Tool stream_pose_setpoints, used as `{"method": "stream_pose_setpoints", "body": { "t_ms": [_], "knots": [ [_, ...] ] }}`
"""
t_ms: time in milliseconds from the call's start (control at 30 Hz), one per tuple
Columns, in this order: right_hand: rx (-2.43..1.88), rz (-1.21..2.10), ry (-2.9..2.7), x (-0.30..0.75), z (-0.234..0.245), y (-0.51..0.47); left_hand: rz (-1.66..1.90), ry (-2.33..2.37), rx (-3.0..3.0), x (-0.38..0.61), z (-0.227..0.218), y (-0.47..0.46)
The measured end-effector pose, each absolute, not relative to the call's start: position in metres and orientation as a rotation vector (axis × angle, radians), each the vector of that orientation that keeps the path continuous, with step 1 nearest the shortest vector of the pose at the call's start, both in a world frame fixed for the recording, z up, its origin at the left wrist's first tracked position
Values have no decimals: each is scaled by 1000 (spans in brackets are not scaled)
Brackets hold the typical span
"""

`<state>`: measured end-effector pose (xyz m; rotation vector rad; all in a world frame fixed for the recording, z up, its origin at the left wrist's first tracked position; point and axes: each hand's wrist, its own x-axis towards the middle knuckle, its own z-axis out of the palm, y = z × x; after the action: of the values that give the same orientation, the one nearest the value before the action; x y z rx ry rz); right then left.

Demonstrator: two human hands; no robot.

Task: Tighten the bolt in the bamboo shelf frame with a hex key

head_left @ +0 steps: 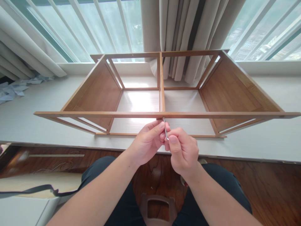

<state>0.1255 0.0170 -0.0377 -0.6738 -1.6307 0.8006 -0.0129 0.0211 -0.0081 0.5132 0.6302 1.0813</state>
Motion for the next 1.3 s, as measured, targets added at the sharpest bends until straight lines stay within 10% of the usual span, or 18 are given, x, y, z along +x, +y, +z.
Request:
{"method": "stream_pose_setpoints", "body": {
  "t_ms": [1300],
  "knots": [
    [-719, 691, -1679, 127, -27, 16, 1122, 673, 499, -8, -8, 17]
  ]
}}
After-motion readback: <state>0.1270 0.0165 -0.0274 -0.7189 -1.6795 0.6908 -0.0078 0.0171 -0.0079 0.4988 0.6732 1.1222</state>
